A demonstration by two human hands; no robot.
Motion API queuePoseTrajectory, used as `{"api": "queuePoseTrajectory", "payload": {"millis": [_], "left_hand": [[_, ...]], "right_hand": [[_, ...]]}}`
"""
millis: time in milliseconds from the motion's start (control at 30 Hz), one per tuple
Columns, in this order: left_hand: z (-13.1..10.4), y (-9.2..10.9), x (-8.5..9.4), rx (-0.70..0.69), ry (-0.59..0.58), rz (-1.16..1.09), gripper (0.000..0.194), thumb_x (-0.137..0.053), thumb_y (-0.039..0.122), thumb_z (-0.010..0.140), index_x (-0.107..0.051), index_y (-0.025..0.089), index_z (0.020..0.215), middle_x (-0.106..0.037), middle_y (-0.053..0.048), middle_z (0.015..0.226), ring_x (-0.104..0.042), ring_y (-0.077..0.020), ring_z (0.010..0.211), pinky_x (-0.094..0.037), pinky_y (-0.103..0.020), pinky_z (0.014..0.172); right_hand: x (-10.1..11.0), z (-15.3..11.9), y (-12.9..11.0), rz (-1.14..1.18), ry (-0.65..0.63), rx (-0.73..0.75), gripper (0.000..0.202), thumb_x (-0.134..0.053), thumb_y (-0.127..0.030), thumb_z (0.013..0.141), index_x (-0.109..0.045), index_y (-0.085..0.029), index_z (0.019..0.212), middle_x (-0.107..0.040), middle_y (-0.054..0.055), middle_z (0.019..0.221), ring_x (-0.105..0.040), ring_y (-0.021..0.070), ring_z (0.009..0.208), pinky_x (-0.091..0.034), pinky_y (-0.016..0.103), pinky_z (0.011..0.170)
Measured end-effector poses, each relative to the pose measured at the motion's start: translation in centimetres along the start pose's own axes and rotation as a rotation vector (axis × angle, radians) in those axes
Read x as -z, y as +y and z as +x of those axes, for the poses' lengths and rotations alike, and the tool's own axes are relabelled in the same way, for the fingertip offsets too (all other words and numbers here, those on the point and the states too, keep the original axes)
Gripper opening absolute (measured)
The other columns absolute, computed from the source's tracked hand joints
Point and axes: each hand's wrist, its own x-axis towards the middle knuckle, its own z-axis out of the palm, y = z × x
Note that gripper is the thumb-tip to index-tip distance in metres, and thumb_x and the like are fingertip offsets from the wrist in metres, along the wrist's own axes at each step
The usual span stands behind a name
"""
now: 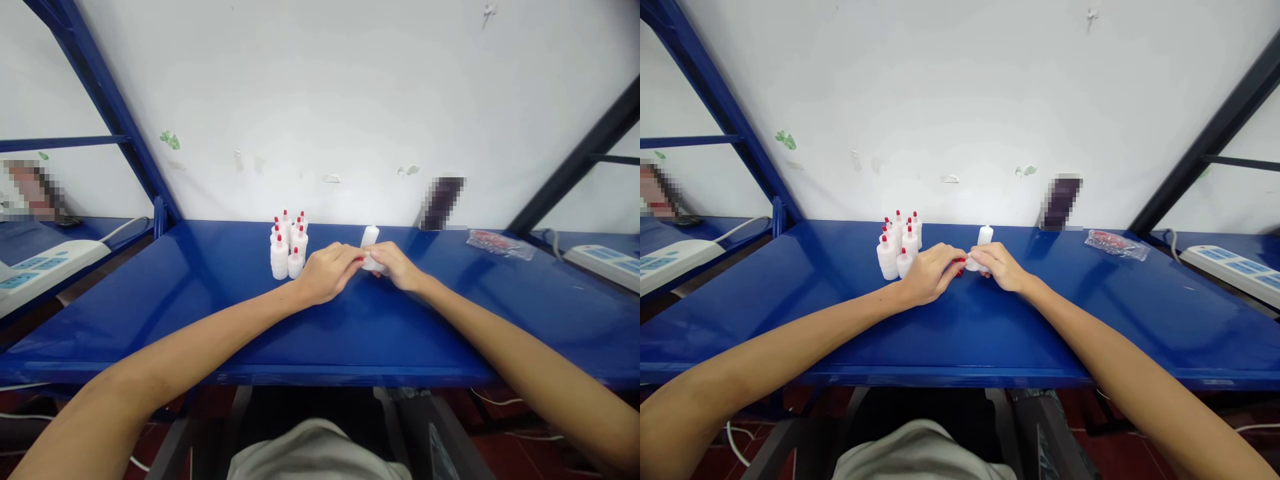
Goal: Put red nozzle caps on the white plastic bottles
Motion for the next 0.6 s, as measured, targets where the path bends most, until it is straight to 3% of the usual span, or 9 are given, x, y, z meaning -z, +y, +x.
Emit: {"api": "queuePoseTrajectory", "payload": {"millis": [200,367,600], "left_hand": [[1.3,-1.8,3.7,-0.195,0.093,0.225,0.022,-0.046,0.033,0.094,-0.058,0.02,0.082,-0.068,-0.006,0.084,-0.06,-0.0214,0.084,-0.044,-0.038,0.076],[2.1,-3.9,7.2,-0.233,0.164,0.295,0.016,-0.052,0.027,0.087,-0.053,0.02,0.073,-0.066,-0.004,0.079,-0.058,-0.0212,0.085,-0.044,-0.039,0.081],[2.7,-5.6,10.3,-0.159,0.0,0.295,0.021,-0.05,0.027,0.087,-0.053,0.018,0.068,-0.063,-0.004,0.077,-0.054,-0.0196,0.083,-0.045,-0.036,0.077]], "right_hand": [[0.2,0.2,0.2,-0.137,0.085,-0.029,0.05,-0.041,-0.052,0.097,-0.053,-0.019,0.062,-0.049,-0.002,0.053,-0.046,0.0136,0.052,-0.036,0.028,0.058],[0.2,0.4,0.4,-0.137,0.077,-0.046,0.047,-0.041,-0.048,0.097,-0.051,-0.02,0.061,-0.049,-0.002,0.054,-0.046,0.014,0.052,-0.035,0.028,0.058],[0.4,0.3,0.4,-0.125,0.063,-0.042,0.052,-0.041,-0.055,0.096,-0.049,-0.02,0.06,-0.048,-0.001,0.055,-0.047,0.0141,0.053,-0.035,0.029,0.058]]}}
